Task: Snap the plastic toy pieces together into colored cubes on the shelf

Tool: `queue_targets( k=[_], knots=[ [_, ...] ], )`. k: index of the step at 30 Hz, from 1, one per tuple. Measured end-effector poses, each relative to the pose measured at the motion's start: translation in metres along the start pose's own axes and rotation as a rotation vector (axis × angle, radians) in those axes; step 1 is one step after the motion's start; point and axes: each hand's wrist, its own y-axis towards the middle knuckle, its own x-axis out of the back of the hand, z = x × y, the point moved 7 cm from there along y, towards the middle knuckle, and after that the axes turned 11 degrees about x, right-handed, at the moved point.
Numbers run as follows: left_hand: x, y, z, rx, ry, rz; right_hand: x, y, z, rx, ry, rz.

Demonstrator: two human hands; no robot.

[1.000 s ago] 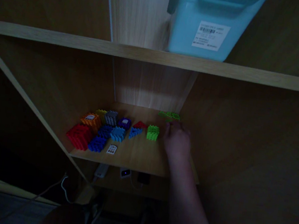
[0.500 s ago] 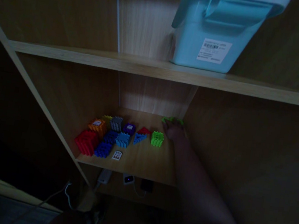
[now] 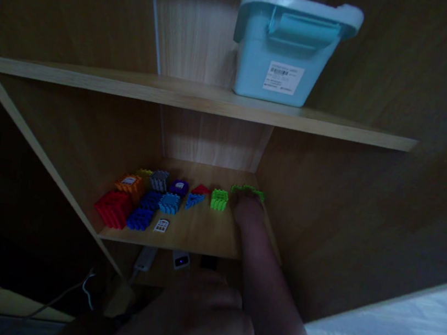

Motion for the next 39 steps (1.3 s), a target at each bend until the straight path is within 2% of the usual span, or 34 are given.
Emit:
queue_targets(
  k=[2, 4, 7, 10, 17, 20, 25, 33, 39],
  knots=[
    [0.007, 0.004, 0.009, -0.032, 0.199, -0.131, 0.002, -0.022, 0.006, -0.020, -0.002, -0.019],
    [0.011, 0.008, 0.019, -0.108, 0.420, -0.223, 0.008, -0.043, 0.012, -0.033, -0.004, -0.093],
    [0.012, 0.016, 0.039, -0.233, 0.804, -0.296, 0.017, -0.067, 0.019, -0.024, 0.034, -0.226],
    [0.023, 0.026, 0.061, -0.218, 0.980, -0.333, 0.021, -0.081, 0.017, -0.064, 0.079, -0.296],
    [0.062, 0.034, 0.106, -0.080, 1.088, -0.426, 0.030, -0.093, 0.001, -0.158, 0.094, -0.347],
    [0.072, 0.035, 0.119, -0.051, 1.093, -0.457, 0.032, -0.098, 0.000, -0.167, 0.088, -0.335],
    [0.075, 0.037, 0.127, -0.021, 1.084, -0.446, 0.031, -0.104, 0.001, -0.193, 0.104, -0.295],
    [0.073, 0.038, 0.130, 0.013, 1.122, -0.422, 0.042, -0.109, 0.002, -0.114, 0.074, -0.209],
    [0.072, 0.038, 0.131, 0.038, 1.125, -0.410, 0.049, -0.116, 0.012, -0.077, 0.215, -0.029]
  ],
)
